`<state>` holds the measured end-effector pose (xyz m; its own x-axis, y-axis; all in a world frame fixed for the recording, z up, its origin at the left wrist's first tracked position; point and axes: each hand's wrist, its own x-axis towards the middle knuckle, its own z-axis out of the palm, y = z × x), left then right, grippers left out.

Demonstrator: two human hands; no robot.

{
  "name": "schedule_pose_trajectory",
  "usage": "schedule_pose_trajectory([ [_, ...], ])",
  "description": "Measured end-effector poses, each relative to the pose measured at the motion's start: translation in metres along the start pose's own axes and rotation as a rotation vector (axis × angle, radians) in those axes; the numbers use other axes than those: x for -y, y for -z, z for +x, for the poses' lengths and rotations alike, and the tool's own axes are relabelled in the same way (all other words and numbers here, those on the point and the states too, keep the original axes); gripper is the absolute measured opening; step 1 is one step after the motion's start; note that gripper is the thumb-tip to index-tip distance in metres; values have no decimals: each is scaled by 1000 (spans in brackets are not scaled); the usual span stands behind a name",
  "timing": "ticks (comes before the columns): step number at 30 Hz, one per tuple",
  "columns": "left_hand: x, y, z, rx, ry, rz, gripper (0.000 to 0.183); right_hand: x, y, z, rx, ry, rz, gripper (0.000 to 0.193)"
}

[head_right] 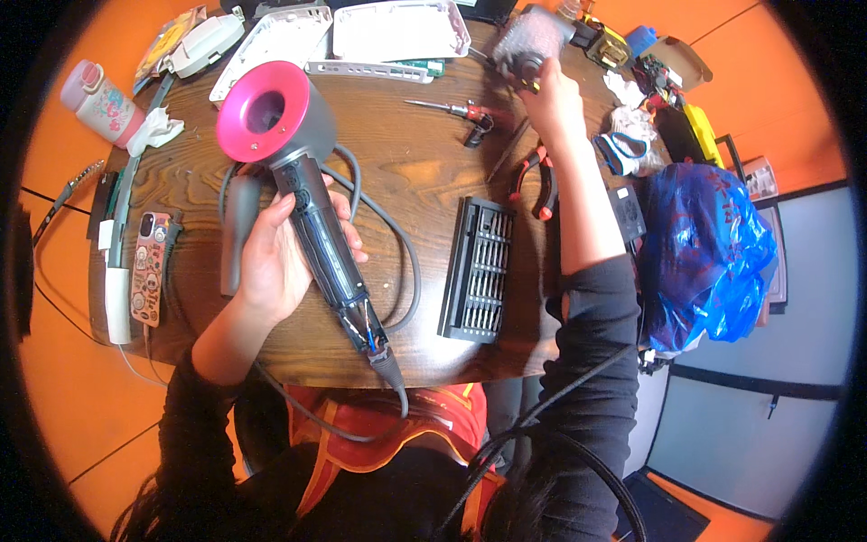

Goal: The person uses a screwdriver to pry open the casing of a hair dryer, removes the outer shell, and exposes the internal components. They then use a yellow-handled screwdriver to unscrew parts of the internal assembly.

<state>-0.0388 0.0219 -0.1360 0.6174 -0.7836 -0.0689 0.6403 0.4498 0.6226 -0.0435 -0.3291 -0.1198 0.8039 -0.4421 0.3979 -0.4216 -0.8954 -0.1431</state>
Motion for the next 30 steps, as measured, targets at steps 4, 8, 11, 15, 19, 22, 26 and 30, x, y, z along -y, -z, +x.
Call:
schedule_pose_trajectory([
  [4,-2,1,0,38,-26,16,44,-44,15,4,-5,-44,-119,37],
  [8,-2,6,3,33,-55,45,38,-62,28,-3,74,-61,-266,31],
  [11,1,7,5,26,-95,-9,26,-50,18,-2,-322,263,-125,20],
  [15,-1,7,5,31,-82,68,28,-29,-13,19,13,273,-67,29],
  [19,-2,4,4,4,-79,9,27,-29,-44,30,117,301,-71,40],
  [22,-2,4,3,-5,-61,50,34,-38,-54,34,186,315,-155,37],
  [26,-1,4,4,-26,-80,56,26,-44,-58,43,89,418,-259,30],
  [30,0,1,4,-62,-90,152,27,-46,-61,43,138,297,-285,23],
])
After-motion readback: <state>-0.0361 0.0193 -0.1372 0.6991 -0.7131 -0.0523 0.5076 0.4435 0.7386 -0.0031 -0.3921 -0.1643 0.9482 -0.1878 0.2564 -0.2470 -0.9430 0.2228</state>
